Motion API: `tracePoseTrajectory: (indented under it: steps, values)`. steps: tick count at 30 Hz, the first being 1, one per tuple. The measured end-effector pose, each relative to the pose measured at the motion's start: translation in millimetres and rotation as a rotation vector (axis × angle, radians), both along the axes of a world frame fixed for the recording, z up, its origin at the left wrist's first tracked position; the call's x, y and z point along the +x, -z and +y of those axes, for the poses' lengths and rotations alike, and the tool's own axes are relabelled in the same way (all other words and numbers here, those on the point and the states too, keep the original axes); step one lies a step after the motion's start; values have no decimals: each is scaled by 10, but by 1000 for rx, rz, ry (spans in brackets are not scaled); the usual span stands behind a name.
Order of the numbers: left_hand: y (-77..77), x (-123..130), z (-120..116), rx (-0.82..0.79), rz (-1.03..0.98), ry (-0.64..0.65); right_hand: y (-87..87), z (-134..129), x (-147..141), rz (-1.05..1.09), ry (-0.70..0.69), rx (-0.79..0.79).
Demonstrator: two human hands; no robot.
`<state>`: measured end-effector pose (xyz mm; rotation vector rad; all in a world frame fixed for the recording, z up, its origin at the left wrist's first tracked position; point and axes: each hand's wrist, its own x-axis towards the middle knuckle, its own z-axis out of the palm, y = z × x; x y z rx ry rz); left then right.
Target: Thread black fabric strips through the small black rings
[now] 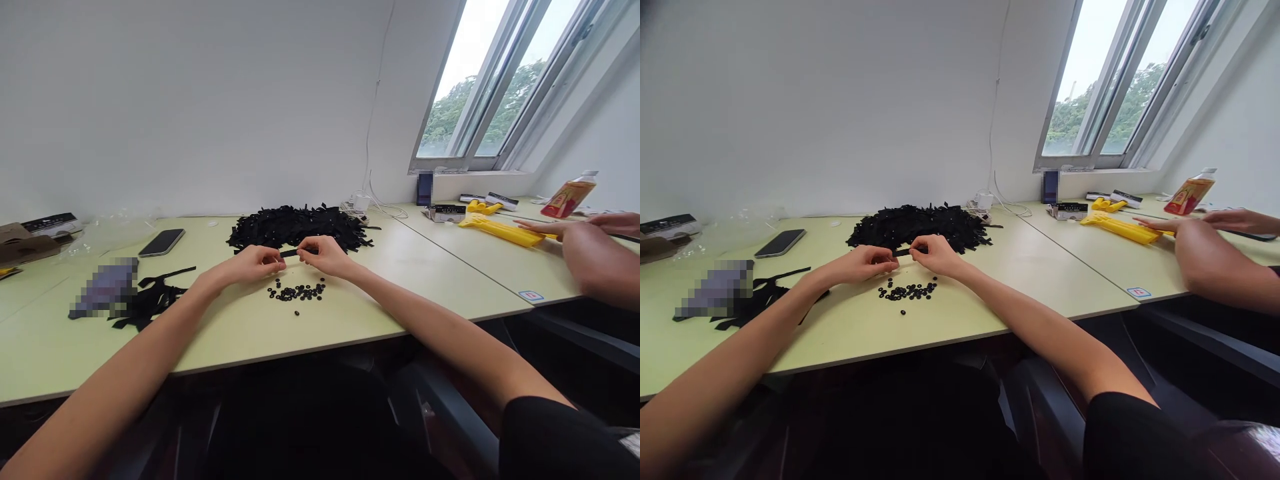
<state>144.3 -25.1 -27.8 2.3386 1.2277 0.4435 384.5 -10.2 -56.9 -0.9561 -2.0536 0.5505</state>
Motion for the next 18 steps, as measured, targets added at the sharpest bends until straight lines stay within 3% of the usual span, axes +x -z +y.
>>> tracePoseTrajectory:
  steps: [4,10,18]
  values:
    - [-108,-133,5,-120,50,111,15,5,4,-20,0,17]
    - [-209,-153,-48,-215,89,137,23,3,-4,-32,1,19]
    - [-150,-116,-48,-238,51,180,36,-4,-13,-21,-24,18]
